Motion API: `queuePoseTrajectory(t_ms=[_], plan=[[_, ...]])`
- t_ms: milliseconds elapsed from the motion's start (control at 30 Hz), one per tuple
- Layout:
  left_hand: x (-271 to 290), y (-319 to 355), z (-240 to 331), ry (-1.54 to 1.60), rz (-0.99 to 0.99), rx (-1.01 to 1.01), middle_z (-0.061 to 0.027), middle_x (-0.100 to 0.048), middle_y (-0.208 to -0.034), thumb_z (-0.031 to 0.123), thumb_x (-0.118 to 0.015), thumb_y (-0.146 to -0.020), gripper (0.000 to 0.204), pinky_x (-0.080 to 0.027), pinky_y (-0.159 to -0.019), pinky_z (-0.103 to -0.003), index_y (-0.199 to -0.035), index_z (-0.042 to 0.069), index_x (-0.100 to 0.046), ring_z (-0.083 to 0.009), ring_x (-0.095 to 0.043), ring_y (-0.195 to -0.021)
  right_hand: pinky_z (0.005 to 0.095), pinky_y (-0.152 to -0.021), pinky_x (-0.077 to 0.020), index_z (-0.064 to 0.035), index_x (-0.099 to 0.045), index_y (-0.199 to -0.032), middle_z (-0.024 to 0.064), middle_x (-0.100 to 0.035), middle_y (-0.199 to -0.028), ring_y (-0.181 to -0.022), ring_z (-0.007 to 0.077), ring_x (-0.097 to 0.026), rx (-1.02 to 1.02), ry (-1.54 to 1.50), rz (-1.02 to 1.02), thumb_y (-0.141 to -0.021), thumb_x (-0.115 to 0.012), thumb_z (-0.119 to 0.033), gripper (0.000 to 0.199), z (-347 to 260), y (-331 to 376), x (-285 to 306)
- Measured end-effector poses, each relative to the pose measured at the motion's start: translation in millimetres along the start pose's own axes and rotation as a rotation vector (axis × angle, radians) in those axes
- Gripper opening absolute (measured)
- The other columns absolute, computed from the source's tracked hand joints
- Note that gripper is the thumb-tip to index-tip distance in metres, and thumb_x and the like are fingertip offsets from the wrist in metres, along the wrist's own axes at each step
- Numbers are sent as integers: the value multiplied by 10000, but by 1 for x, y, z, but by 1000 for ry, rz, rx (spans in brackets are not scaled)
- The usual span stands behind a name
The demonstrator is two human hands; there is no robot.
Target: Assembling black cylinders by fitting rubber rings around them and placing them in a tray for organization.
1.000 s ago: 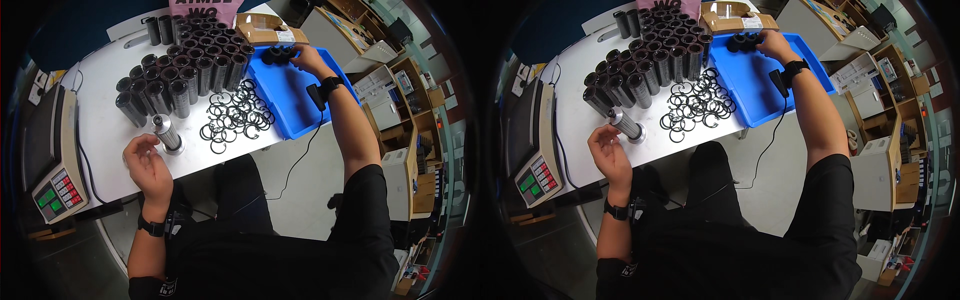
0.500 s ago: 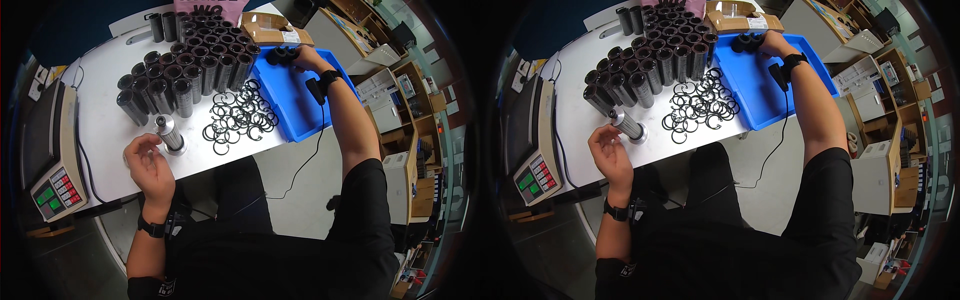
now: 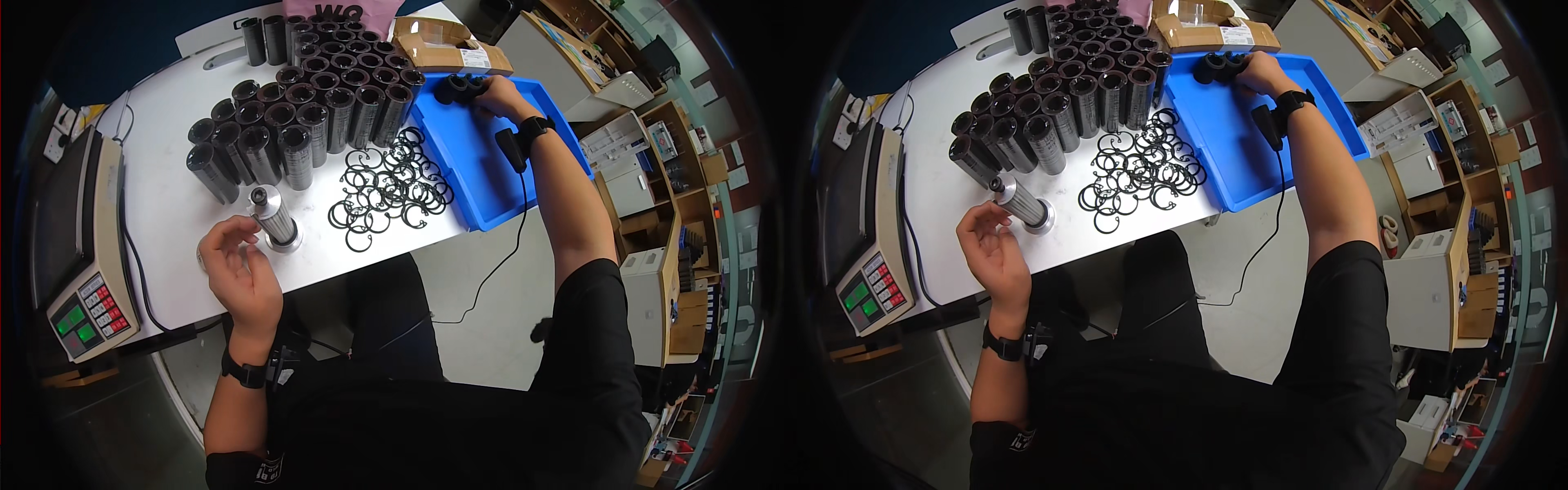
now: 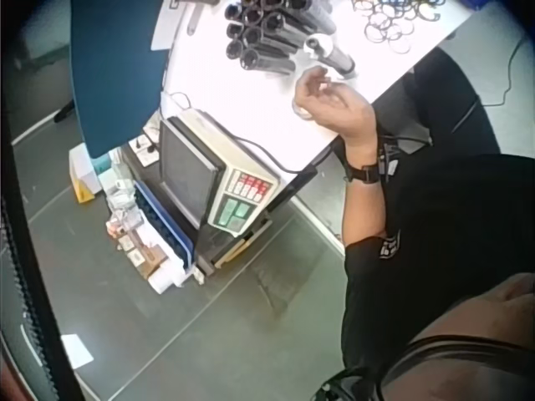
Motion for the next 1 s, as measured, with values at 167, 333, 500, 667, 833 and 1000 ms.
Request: queuePoseTrajectory(t_ms=[167,333,500,667,833,1000], plan=[[0,0,-1,5,2,6,-145,-592,-1259,-165,-465,-903,451,-496,-1011,-337,-1336,-37,-477,-213,-624,-1105,298,-556,-533,-36,-765,-1013,56,-727,-733,-624,147,-699,-4,-30,3,-877,-748,-81,144,4,0,0],[0,0,-1,6,1,1,-145,-592,-1261,-166,-466,-901,458,-494,-1015,-338,-1340,-36,-475,-212,-623,-1108,295,-559,-534,-38,-767,-1021,52,-724,-727,-622,144,-700,-1,-35,-25,-880,-741,-67,146,15,3,1],[0,1,-2,17,5,4,-145,-592,-1260,-166,-467,-901,460,-493,-1018,-338,-1342,-34,-474,-209,-620,-1103,313,-579,-550,-28,-780,-1039,66,-727,-721,-622,154,-703,38,-32,-26,-860,-763,-93,191,23,28,3],[0,0,0,17,-2,-4,-146,-591,-1258,-164,-467,-904,457,-492,-1022,-338,-1341,-29,-471,-204,-616,-1099,299,-570,-546,0,-762,-1094,64,-716,-724,-615,143,-699,91,-22,-112,-909,-750,-46,191,14,67,3],[-1,0,2,28,-3,0,-147,-593,-1258,-160,-468,-909,451,-491,-1024,-338,-1340,-27,-467,-201,-614,-1097,303,-569,-556,16,-756,-1147,75,-722,-751,-609,154,-693,124,20,-178,-934,-758,-51,223,7,93,-2],[-1,-1,2,28,-6,2,-147,-603,-1249,-155,-468,-914,443,-490,-1020,-333,-1338,-28,-467,-202,-621,-1095,304,-573,-565,19,-752,-1173,86,-732,-774,-620,161,-698,133,11,-193,-948,-760,-55,237,-2,109,-2]])
Point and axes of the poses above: each hand's wrist, its own y-axis away from the middle knuckle, its own x-axis out of the back of the hand, z = x × y, the point moved 7 cm from there along -y, towards the middle knuckle
